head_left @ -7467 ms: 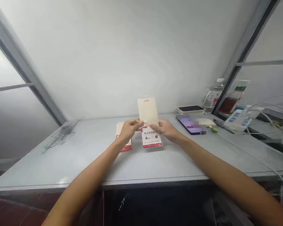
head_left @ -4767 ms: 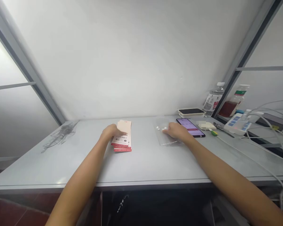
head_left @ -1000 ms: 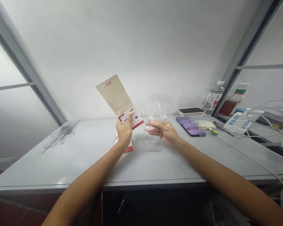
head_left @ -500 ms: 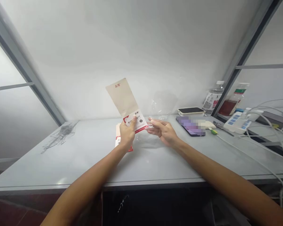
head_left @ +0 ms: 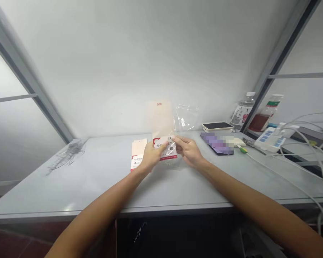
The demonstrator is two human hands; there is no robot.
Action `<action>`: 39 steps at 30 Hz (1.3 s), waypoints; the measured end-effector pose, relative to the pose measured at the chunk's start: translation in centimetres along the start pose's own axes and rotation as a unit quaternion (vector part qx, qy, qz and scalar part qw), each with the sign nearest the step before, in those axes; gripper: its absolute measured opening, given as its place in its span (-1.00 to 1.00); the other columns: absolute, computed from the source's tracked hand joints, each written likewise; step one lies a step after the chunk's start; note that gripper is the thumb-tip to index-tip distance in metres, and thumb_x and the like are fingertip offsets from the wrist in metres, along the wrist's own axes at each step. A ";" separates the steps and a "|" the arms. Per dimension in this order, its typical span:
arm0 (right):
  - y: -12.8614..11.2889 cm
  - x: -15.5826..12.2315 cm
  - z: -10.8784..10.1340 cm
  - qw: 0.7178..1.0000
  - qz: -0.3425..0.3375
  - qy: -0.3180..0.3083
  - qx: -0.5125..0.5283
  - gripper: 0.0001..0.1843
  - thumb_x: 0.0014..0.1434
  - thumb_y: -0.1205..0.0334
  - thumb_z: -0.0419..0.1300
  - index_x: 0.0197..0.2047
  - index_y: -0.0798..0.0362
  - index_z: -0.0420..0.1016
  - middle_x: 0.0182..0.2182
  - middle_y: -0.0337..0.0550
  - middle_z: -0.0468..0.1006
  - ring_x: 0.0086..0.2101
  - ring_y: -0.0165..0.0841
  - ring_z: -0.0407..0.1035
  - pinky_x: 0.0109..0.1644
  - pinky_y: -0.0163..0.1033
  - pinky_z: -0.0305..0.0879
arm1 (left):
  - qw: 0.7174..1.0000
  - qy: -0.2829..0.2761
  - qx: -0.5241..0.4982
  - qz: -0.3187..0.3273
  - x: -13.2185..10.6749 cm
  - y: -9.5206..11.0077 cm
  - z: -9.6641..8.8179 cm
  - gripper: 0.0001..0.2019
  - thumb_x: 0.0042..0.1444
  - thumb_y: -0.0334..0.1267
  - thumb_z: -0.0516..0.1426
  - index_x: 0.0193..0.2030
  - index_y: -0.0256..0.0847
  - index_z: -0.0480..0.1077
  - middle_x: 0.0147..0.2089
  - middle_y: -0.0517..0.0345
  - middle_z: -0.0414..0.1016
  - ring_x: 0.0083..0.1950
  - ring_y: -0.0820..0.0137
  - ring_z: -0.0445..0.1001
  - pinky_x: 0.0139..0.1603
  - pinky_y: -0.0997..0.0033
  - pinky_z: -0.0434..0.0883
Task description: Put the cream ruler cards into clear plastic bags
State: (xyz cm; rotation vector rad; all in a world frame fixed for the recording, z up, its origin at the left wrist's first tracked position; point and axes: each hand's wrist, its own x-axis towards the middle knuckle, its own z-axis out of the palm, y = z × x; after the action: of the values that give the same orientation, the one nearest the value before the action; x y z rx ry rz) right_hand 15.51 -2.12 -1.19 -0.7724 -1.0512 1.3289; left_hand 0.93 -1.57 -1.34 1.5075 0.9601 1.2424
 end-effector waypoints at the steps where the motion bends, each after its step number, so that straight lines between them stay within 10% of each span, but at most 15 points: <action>1: 0.0 0.0 0.0 1.000 -0.004 0.003 -0.002 -0.73 -0.10 0.05 0.31 -0.35 0.05 0.57 -0.40 -0.17 0.60 -0.38 -0.31 0.47 -0.27 -0.21 0.40 | 1.000 -0.013 0.002 -0.003 0.0 0.0 -0.1 -0.66 -0.04 0.02 0.16 -0.27 -0.21 0.46 -0.28 0.03 0.53 -0.30 0.27 0.49 -0.35 0.32 0.43; 15: -0.6 0.2 -1.4 0.998 -0.003 0.005 -0.059 -0.74 -0.13 0.07 0.33 -0.41 0.09 0.56 -0.46 -0.20 0.56 -0.44 -0.40 0.42 -0.29 -0.25 0.37 | 0.980 -0.151 0.111 -0.067 0.5 1.3 -1.8 -0.65 -0.09 0.02 0.18 -0.26 -0.20 0.49 -0.24 0.02 0.54 -0.20 0.16 0.48 -0.21 0.22 0.39; 22: -0.8 0.1 -1.5 0.984 0.062 -0.082 -0.145 -0.68 -0.14 0.07 0.34 -0.33 0.11 0.58 -0.47 -0.14 0.59 -0.44 -0.32 0.47 -0.33 -0.23 0.40 | 0.999 -0.009 -0.027 -0.016 1.1 1.1 -1.6 -0.54 0.03 0.05 0.08 -0.13 -0.34 0.42 -0.19 -0.13 0.51 -0.20 0.20 0.48 -0.21 0.21 0.40; 28: 0.2 0.4 -1.7 0.989 0.039 -0.054 -0.129 -0.33 -0.08 0.15 0.33 0.13 0.01 0.32 -0.43 -0.16 0.61 -0.42 -0.29 0.48 -0.34 -0.17 0.43 | 1.000 -0.015 0.009 0.001 1.4 0.8 -1.8 -0.54 0.03 0.06 0.08 -0.17 -0.34 0.44 -0.23 -0.08 0.52 -0.25 0.22 0.50 -0.30 0.28 0.42; 39: 0.6 0.1 -1.9 0.992 -0.007 -0.077 -0.097 -0.24 -0.09 0.17 0.33 0.20 -0.03 0.21 -0.39 -0.23 0.61 -0.37 -0.33 0.47 -0.25 -0.15 0.44 | 0.998 -0.051 0.031 -0.017 1.4 0.9 -2.4 -0.53 0.00 0.04 0.11 -0.16 -0.39 0.43 -0.21 -0.12 0.52 -0.23 0.20 0.49 -0.26 0.26 0.42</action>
State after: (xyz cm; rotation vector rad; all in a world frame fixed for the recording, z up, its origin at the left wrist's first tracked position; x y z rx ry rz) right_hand 17.02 -1.75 -2.38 -0.8127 -1.3213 1.3027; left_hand -1.19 -0.06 0.06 1.5806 0.9607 1.1102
